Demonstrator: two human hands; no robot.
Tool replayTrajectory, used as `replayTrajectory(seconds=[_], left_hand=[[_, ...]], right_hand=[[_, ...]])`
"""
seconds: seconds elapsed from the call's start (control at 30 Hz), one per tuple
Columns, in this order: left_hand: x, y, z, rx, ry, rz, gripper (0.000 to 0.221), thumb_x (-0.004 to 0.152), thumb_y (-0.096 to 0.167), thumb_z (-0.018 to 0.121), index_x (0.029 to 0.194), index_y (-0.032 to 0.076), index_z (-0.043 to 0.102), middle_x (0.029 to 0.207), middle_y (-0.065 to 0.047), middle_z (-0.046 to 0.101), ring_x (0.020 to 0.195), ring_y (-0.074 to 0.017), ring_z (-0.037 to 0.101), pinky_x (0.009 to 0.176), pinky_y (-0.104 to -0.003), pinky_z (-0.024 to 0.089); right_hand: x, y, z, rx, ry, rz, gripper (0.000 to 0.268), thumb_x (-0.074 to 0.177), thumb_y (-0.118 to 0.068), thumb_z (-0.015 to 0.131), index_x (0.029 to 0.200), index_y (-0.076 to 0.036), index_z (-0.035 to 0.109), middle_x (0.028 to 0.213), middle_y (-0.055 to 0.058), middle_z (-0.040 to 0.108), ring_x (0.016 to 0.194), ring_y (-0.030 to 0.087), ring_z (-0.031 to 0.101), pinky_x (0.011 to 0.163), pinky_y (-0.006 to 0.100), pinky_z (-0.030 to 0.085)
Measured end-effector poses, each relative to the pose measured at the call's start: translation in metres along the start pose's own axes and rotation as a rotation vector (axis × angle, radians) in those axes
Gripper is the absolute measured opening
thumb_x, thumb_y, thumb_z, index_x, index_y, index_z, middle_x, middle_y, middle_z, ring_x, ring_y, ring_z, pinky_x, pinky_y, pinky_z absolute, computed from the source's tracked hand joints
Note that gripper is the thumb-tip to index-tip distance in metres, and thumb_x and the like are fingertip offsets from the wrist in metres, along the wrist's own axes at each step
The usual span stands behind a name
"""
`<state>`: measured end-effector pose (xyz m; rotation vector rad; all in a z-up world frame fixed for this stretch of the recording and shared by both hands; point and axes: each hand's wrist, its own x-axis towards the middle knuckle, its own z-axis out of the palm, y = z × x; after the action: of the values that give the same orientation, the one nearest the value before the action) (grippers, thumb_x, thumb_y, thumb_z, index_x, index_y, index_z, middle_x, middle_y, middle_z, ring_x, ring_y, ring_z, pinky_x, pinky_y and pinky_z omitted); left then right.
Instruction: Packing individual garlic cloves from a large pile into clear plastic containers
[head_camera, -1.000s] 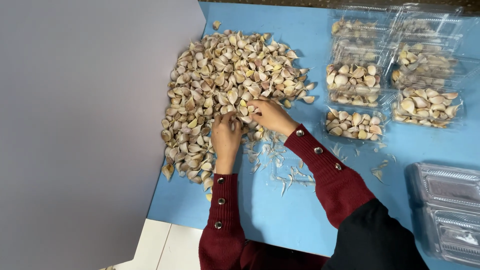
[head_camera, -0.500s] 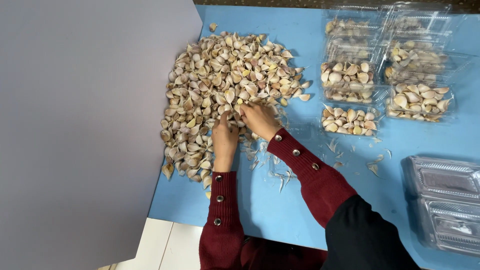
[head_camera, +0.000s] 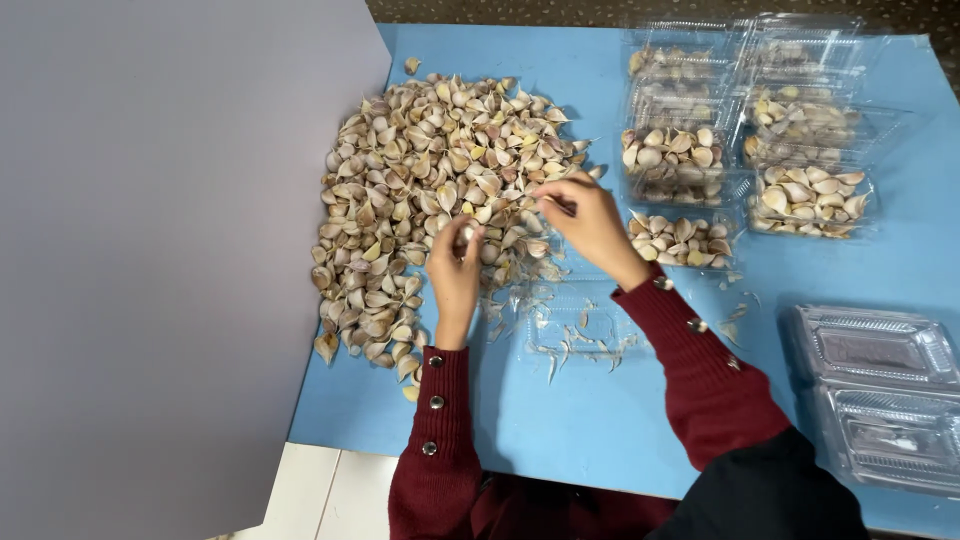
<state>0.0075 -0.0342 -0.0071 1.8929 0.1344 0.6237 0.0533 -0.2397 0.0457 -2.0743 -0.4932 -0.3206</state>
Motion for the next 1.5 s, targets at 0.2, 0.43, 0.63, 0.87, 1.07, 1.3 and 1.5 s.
replayTrajectory(seconds=[0.2,0.43,0.63,0.87,1.07,1.3,1.5], left_hand=[[-0.035,0.014,0.038,-0.077,-0.329,0.030,0.028,0.086,0.031,0.083,0.111,0.020,0.075,0.099,-0.008,0.072,0.085,-0.0284,0.073,0.074,-0.037,0.061],[-0.050,0.022,0.044,-0.061,-0.563,0.006,0.034,0.082,0.031,0.086,0.112,0.019,0.075,0.095,-0.007,0.073,0.082,-0.0236,0.074,0.070,-0.034,0.061],[-0.060,0.043,0.039,-0.121,-0.681,-0.070,0.035,0.082,0.013,0.085,0.115,0.007,0.072,0.098,-0.019,0.075,0.089,-0.0345,0.075,0.077,-0.039,0.063],[-0.066,0.087,0.027,-0.007,-0.978,-0.038,0.036,0.086,0.009,0.079,0.120,0.004,0.070,0.103,-0.024,0.074,0.093,-0.0400,0.074,0.079,-0.045,0.063],[-0.064,0.077,0.033,0.054,-0.952,0.003,0.036,0.090,0.008,0.075,0.125,0.006,0.069,0.106,-0.021,0.075,0.093,-0.0369,0.074,0.077,-0.042,0.063],[-0.068,0.073,0.037,-0.028,-0.813,0.016,0.034,0.089,0.007,0.077,0.122,0.001,0.069,0.108,-0.024,0.071,0.093,-0.0379,0.074,0.078,-0.041,0.065],[-0.073,0.074,0.040,-0.012,-0.780,0.057,0.035,0.089,0.004,0.075,0.123,0.000,0.068,0.111,-0.022,0.068,0.092,-0.0351,0.075,0.080,-0.041,0.066]], right_hand=[[-0.062,-0.031,-0.076,0.154,0.055,0.261,0.022,0.096,-0.011,0.071,0.116,-0.003,0.074,0.075,0.014,0.065,0.067,0.017,0.065,0.060,0.030,0.057],[-0.115,-0.017,-0.071,0.154,0.020,0.385,0.028,0.093,-0.010,0.072,0.121,-0.006,0.075,0.073,0.016,0.067,0.071,0.021,0.067,0.063,0.035,0.057],[-0.138,-0.001,-0.059,0.238,0.058,0.341,0.029,0.093,-0.005,0.073,0.122,-0.005,0.073,0.106,0.017,0.070,0.097,0.026,0.073,0.085,0.040,0.059],[-0.138,-0.014,-0.054,0.094,-0.018,0.341,0.024,0.093,-0.013,0.074,0.116,-0.007,0.076,0.100,0.015,0.074,0.089,0.022,0.070,0.074,0.035,0.056],[-0.143,-0.004,-0.045,-0.019,-0.017,0.303,0.023,0.095,-0.011,0.071,0.118,-0.010,0.075,0.100,0.014,0.074,0.086,0.023,0.069,0.070,0.036,0.055],[-0.142,-0.001,-0.046,-0.068,0.052,0.285,0.022,0.095,-0.011,0.071,0.116,-0.014,0.075,0.102,0.009,0.077,0.081,0.020,0.071,0.069,0.033,0.052],[-0.144,0.014,-0.047,-0.120,0.139,0.255,0.018,0.095,-0.015,0.075,0.113,-0.015,0.077,0.099,0.006,0.077,0.082,0.019,0.071,0.071,0.032,0.052]])
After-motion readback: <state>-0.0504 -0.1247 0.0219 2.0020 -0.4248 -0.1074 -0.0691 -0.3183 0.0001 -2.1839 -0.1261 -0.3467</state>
